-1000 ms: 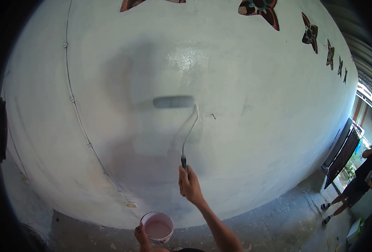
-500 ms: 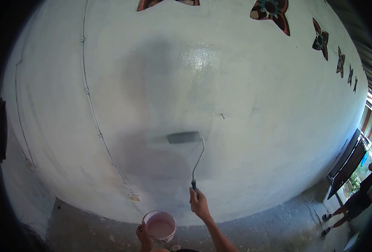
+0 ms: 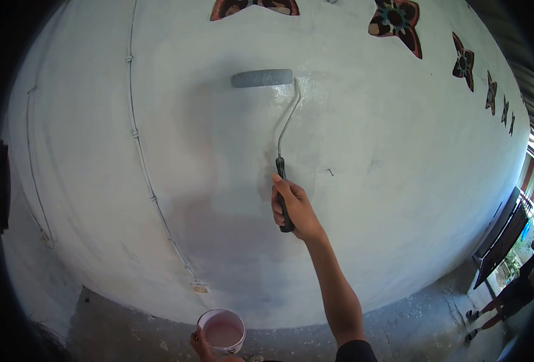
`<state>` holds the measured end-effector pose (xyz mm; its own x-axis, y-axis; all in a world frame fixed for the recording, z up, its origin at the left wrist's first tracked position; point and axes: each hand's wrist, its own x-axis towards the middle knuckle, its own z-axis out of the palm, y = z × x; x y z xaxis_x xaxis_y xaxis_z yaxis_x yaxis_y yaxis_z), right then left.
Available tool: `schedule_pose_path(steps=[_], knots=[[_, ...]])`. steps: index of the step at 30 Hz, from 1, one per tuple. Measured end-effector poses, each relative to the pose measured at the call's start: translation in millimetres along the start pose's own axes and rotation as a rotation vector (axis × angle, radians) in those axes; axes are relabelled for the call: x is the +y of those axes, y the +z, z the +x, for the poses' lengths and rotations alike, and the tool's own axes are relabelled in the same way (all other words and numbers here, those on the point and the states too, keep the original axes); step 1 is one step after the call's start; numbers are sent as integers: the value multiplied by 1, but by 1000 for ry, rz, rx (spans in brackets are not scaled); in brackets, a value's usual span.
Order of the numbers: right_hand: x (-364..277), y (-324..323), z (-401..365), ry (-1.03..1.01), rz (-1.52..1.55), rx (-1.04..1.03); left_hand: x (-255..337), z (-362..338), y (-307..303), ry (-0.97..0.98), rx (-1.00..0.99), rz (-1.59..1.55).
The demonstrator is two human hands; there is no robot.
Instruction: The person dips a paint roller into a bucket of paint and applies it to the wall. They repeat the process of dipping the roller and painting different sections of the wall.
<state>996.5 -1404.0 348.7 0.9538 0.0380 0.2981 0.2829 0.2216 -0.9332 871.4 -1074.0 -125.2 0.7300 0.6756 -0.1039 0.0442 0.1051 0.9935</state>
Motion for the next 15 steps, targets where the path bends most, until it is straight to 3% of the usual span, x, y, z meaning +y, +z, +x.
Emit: schedule_pose_path(steps=[4, 8, 10, 11, 13, 14, 15], knots=[[21, 20, 13, 17, 28, 59, -21, 4, 1, -86, -116, 71], [74, 12, 0, 60, 32, 91, -57, 21, 8, 0, -61, 73], [113, 4, -17, 113, -8, 119, -141, 60, 27, 702, 107, 830], [132, -1, -28, 132, -28, 123, -101, 44, 22, 698, 108, 824], [168, -13, -53, 189, -71, 136, -17, 14, 13, -60, -129, 70], [185, -19, -66, 228, -89, 149, -59, 31, 24, -57, -125, 62], [200, -25, -79, 267, -86, 151, -101, 48, 31, 274, -132, 412]])
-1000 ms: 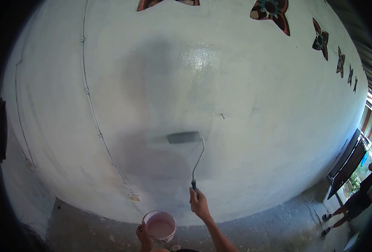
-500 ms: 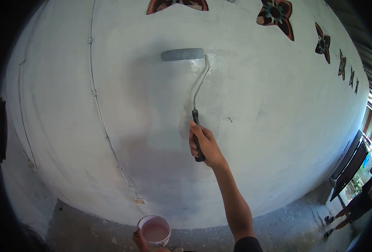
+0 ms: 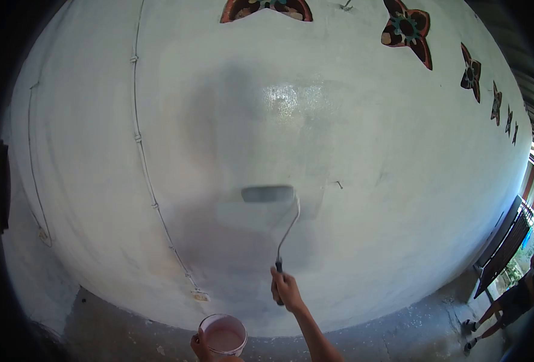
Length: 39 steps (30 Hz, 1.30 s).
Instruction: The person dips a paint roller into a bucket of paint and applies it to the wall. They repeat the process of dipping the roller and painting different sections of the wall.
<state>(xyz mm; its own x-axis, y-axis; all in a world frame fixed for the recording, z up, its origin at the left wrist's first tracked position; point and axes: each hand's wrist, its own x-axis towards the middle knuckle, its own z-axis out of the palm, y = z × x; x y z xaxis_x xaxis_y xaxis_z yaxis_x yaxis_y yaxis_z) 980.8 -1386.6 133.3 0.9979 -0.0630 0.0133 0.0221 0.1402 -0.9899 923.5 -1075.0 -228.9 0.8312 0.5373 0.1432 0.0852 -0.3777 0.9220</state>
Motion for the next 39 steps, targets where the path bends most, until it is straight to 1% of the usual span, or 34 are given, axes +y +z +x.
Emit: schedule_pose_path(steps=[1, 2, 4, 5, 6, 7, 8, 11, 12, 13, 16, 19, 21, 22, 24, 27, 29, 31, 35, 37, 38, 39], knots=[[16, -5, -8, 40, 2, 4, -39, 8, 22, 309, 8, 372], [33, -12, -16, 37, 4, 10, -26, 4, 10, 314, 5, 370], [56, -21, -31, 124, -27, 34, 17, -1, -14, -139, 28, -217], [62, -25, -36, 124, -28, 40, 50, -2, -23, -138, 22, -218], [65, -27, -41, 162, -23, 47, 71, -4, -30, -215, 30, -348], [65, -26, -46, 202, -17, 53, 77, -5, -33, -292, 38, -476], [62, -25, -49, 205, -17, 56, 75, -6, -33, -295, 35, -474], [24, -14, -48, 173, -5, 56, 69, -7, -33, -291, 18, -475], [5, -10, -44, 132, -64, 59, 70, -8, -33, -270, 14, -483], [-14, -5, -38, 90, -123, 61, 74, -9, -34, -250, 11, -491], [-71, 12, -14, -31, -196, 66, 118, -18, -46, -278, 36, -500], [-131, 35, 9, -148, -230, 47, 113, -14, -51, -302, 59, -422], [-165, 52, 22, -209, -150, 23, 109, -12, -51, -307, 80, -437], [-179, 61, 30, -207, -146, 20, 108, -10, -52, -308, 97, -454], [-195, 78, 41, -237, -18, 0, 106, -7, -58, -300, 105, -458], [-176, 93, 50, -268, 37, 2, 113, -7, -68, -303, 136, -469], [-146, 90, 52, -260, 41, -5, 114, -6, -74, -316, 169, -478], [-105, 82, 50, -247, -16, 20, 104, -5, -81, -316, 202, -423], [-20, 61, 31, -122, -107, 89, 89, -3, -87, -288, 223, -379], [16, 49, 15, -35, -101, 96, 77, -2, -86, -305, 219, -496], [35, 43, 8, -31, -100, 96, 78, -4, -87, -307, 219, -493], [54, 38, 1, 15, -121, 113, 90, -6, -92, -322, 194, -462]])
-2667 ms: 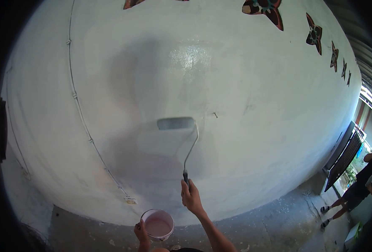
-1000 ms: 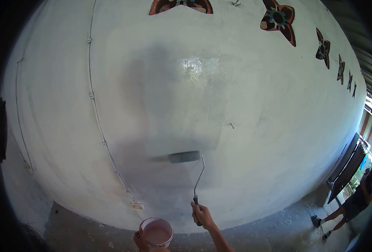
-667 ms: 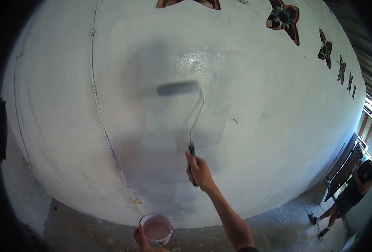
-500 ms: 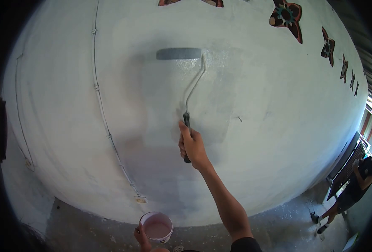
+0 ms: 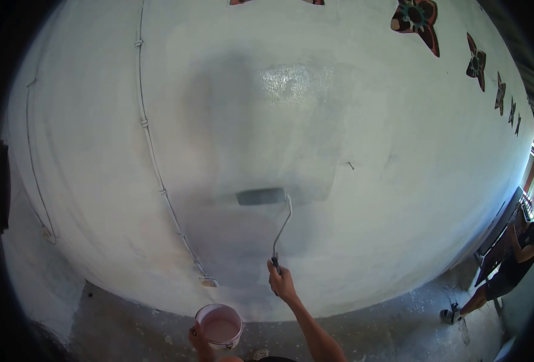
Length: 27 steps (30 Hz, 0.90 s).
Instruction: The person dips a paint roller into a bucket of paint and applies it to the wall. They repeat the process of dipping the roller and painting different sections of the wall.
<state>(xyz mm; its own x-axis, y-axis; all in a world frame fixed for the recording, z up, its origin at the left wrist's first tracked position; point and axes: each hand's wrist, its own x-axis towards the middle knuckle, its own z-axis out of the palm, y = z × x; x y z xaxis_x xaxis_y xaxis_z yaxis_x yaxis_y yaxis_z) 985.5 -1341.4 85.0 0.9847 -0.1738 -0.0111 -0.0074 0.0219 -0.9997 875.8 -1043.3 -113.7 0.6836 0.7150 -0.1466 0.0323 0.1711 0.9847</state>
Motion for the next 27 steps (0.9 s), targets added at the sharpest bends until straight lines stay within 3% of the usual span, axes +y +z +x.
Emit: schedule_pose_path(steps=[5, 8, 15, 21, 27], knots=[[51, -14, -24, 120, -28, 28, 21, -17, 4, -18, -39, -8], [34, -15, -28, 145, -53, 24, 29, -23, 4, -45, -98, -40], [-99, 2, -2, -44, -153, 8, 21, -26, 0, -42, -111, 19], [-212, 44, 28, -204, -65, -30, 24, -24, -7, -31, -75, -37], [-198, 68, 41, -235, 58, -65, 12, -13, -28, -21, -7, -9]])
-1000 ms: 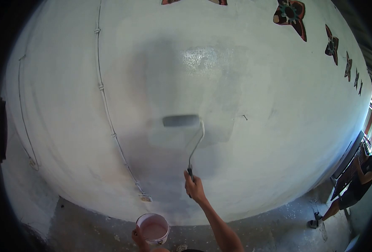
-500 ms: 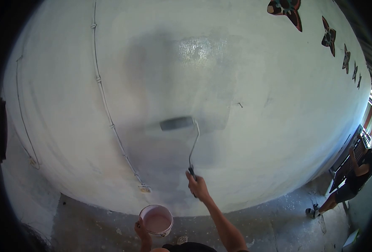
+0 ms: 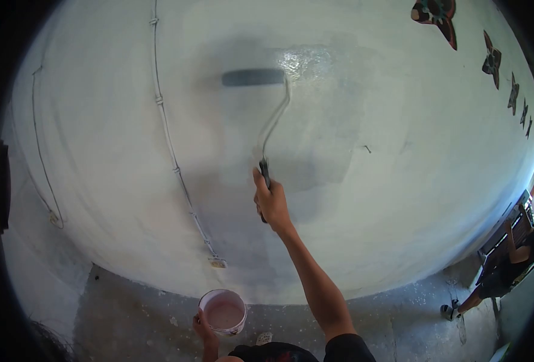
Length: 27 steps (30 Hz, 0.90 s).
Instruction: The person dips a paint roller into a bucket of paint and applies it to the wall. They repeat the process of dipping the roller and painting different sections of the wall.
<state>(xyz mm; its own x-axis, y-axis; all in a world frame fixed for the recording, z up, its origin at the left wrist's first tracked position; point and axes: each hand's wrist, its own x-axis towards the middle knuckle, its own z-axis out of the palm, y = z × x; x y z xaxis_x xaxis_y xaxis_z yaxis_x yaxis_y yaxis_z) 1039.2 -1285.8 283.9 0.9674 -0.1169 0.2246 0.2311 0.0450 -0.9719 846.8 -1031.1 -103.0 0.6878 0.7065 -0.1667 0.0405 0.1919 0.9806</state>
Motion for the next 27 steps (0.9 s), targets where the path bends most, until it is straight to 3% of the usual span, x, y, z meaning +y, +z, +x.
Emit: schedule_pose_path(steps=[10, 15, 20, 27], knots=[[175, -28, -88, 240, -47, 60, -1, 5, -7, -28, 61, 19], [222, -49, -130, 321, -146, 67, 14, -10, -2, 20, 17, 42], [212, -55, -137, 376, -168, 67, 13, -24, -10, 19, 32, 29], [121, -23, -80, 246, -194, 5, 3, -35, -26, -22, 33, -11]])
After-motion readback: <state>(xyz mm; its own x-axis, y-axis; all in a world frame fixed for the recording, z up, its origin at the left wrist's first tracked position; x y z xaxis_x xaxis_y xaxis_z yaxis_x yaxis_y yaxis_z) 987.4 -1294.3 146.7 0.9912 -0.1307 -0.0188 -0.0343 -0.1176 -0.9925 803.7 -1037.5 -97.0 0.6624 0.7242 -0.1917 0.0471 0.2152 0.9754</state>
